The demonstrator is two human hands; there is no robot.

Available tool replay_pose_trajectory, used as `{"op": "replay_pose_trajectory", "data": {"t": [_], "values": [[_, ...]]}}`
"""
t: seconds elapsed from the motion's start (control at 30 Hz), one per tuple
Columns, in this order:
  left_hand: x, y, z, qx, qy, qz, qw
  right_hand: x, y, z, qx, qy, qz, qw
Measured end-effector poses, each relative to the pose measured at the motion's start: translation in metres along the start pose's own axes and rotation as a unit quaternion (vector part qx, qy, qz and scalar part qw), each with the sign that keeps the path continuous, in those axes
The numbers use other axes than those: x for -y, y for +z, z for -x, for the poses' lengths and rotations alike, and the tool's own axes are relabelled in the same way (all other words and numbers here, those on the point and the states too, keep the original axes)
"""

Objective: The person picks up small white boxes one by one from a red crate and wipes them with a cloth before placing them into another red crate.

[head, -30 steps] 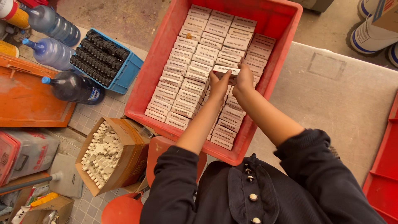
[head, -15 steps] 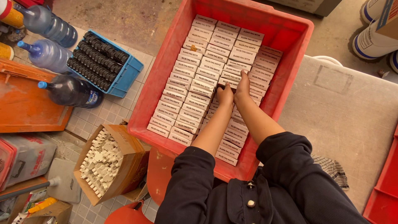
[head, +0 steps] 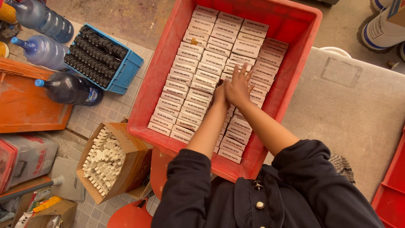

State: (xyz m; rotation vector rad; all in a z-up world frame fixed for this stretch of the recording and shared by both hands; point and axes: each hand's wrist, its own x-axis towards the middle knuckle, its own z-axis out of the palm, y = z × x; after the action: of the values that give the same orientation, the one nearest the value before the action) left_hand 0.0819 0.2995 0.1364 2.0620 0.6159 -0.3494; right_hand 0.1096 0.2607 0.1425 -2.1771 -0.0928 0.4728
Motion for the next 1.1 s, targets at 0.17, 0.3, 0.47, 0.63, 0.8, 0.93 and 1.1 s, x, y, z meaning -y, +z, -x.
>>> {"op": "replay_pose_trajectory", "data": {"t": [0.17,0.3,0.47,0.63,0.8,0.93,1.1], "values": [[0.017,-0.023,0.017,-0.079,0.001,0.309,0.948,0.005,-0.029,0.003,0.134,-0.107,0.277,0.946],[0.028,-0.031,0.01,-0.04,0.232,-0.397,0.887,-0.016,-0.03,-0.01,0.194,-0.144,0.441,0.864],[0.032,-0.024,-0.015,0.006,0.159,-0.444,0.882,-0.029,-0.011,-0.011,0.225,-0.141,0.504,0.822],[0.035,-0.018,-0.021,-0.009,0.159,-0.486,0.859,-0.029,-0.012,-0.012,0.242,-0.121,0.52,0.81],[0.036,-0.012,-0.029,-0.018,0.131,-0.503,0.854,-0.025,-0.014,-0.011,0.245,-0.111,0.503,0.821],[0.033,-0.014,-0.022,-0.014,0.13,-0.494,0.859,-0.022,-0.031,-0.016,0.253,-0.131,0.416,0.864],[0.026,-0.015,-0.011,-0.015,0.126,-0.478,0.869,-0.03,-0.083,-0.012,0.149,-0.241,0.065,0.957]]}}
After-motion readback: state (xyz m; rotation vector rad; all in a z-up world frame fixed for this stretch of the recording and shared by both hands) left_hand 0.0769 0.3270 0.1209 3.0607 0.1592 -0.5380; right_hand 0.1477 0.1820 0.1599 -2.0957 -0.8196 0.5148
